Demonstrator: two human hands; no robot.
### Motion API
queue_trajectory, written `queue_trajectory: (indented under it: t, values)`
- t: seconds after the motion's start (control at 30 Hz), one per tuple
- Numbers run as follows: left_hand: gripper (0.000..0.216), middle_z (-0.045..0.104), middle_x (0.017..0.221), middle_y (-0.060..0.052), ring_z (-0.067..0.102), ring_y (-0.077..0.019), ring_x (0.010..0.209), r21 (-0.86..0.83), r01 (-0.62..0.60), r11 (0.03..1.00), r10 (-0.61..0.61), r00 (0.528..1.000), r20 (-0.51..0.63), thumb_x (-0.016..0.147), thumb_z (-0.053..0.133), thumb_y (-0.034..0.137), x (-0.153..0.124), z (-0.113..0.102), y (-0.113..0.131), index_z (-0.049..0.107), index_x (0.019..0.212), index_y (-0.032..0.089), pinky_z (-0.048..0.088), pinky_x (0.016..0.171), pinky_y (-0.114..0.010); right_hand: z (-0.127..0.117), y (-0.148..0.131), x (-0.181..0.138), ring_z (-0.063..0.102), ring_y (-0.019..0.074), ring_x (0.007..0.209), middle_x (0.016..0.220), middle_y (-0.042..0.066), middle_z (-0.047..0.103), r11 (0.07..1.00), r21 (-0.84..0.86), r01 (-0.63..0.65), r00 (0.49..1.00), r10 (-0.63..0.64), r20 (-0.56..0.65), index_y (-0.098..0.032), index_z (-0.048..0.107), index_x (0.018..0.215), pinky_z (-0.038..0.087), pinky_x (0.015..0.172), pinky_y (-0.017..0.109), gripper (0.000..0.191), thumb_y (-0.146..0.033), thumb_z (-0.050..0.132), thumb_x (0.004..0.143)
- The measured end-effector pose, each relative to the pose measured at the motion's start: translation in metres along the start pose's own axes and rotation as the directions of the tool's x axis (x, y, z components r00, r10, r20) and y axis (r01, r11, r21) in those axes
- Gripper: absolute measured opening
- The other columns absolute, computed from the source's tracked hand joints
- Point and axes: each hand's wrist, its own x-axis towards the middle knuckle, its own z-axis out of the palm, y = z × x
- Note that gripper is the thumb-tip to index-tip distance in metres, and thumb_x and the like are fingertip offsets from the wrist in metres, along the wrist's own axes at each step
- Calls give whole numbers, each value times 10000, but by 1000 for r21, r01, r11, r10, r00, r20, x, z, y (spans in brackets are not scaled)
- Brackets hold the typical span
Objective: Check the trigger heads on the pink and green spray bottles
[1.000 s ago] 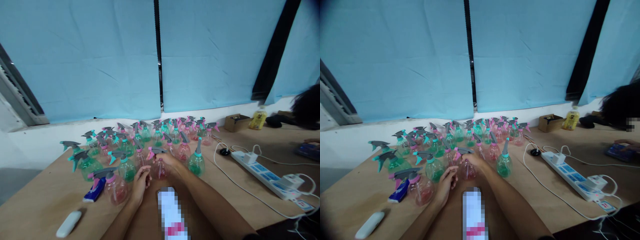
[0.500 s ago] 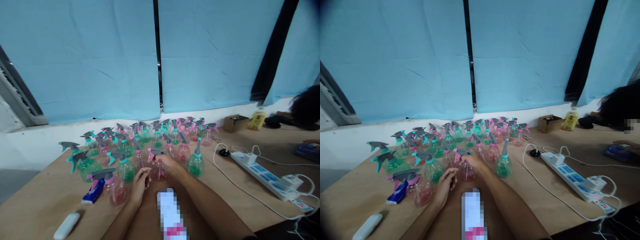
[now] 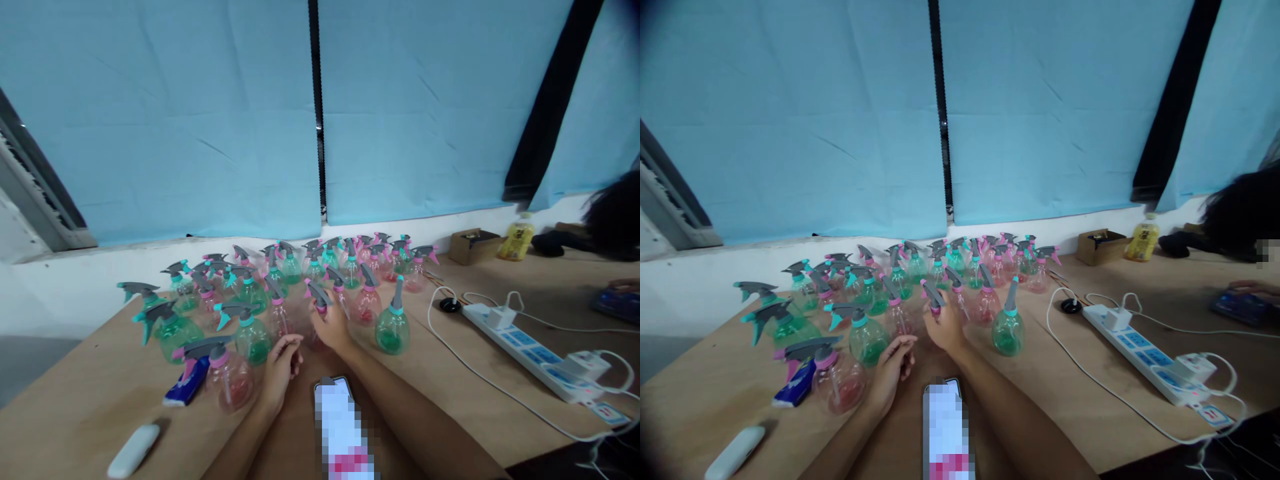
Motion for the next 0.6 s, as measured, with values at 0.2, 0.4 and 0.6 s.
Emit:
queue_trajectory:
  t: [0.2,0.4,0.6]
  values:
    - [357,529,557,58,408,-71,401,-4,-17,1000,17,1000,3,744,625,500,2,-1,-3,632,920,189,210,396,-176,2,10,-10,489,283,1169,1232,148,530,938,-246,245,966,-257,-18,-134,345,1388,366,1034,483,692,-172,497,714]
    - [349,527,563,60,414,-68,406,-11,-10,1000,10,1000,16,753,623,498,3,-2,-7,643,922,193,218,402,-173,12,12,-13,461,358,1145,1202,217,508,860,-481,168,981,-196,-9,-52,356,1385,364,962,578,613,-342,505,865]
    - [331,538,579,54,434,-77,418,17,-11,1000,10,1000,15,760,609,490,0,0,-3,650,913,200,227,408,-178,13,6,-10,475,325,1244,1342,200,495,877,-444,184,982,-186,41,-117,329,1442,436,977,466,592,-389,467,934]
